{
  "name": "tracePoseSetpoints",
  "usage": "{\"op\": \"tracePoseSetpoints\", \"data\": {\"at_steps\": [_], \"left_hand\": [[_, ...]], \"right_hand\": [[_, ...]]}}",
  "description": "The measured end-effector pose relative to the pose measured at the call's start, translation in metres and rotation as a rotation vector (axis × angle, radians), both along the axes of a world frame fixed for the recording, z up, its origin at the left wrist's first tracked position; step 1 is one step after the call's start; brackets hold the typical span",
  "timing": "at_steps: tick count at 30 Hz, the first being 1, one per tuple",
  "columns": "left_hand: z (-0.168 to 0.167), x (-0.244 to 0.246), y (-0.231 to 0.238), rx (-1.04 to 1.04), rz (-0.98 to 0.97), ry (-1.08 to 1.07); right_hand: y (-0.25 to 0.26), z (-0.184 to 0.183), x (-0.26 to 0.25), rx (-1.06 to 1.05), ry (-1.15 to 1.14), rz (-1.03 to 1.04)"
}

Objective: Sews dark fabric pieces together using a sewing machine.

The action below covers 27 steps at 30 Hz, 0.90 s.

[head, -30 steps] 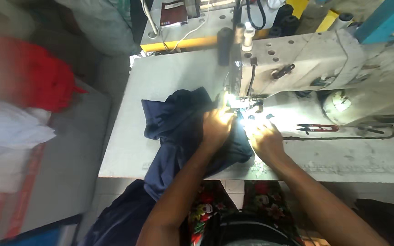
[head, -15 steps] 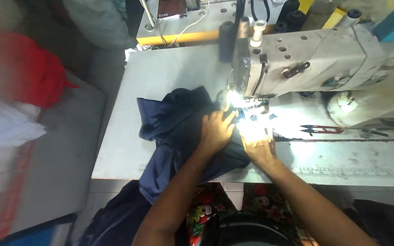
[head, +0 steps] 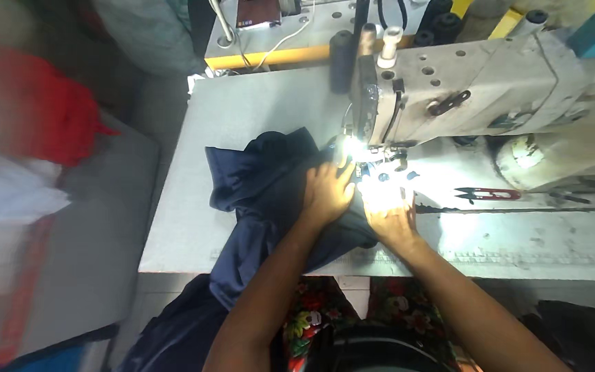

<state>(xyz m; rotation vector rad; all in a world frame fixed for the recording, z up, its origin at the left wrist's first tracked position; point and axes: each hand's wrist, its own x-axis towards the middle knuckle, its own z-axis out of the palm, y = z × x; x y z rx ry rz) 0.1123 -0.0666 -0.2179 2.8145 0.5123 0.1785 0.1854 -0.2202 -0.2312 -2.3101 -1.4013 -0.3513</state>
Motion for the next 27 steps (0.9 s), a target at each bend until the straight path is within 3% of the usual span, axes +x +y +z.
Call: {"op": "tracePoseSetpoints", "data": {"at_steps": [6,10,27], "left_hand": [[-0.005,-0.013,-0.009,0.019,-0.092,-0.3],[0.01,-0.03,-0.039,-0.073,-0.032,-0.164],[-0.005,-0.033,-0.034,-0.037,-0.054,-0.229]], "right_hand": [[-0.014,0.0,-0.006,-0.004,0.04,0.059],[-0.025,0.003,-0.012,-0.014,0.041,0.08],[-0.021,0.009,-0.023,-0.047,0.051,0.011]]}}
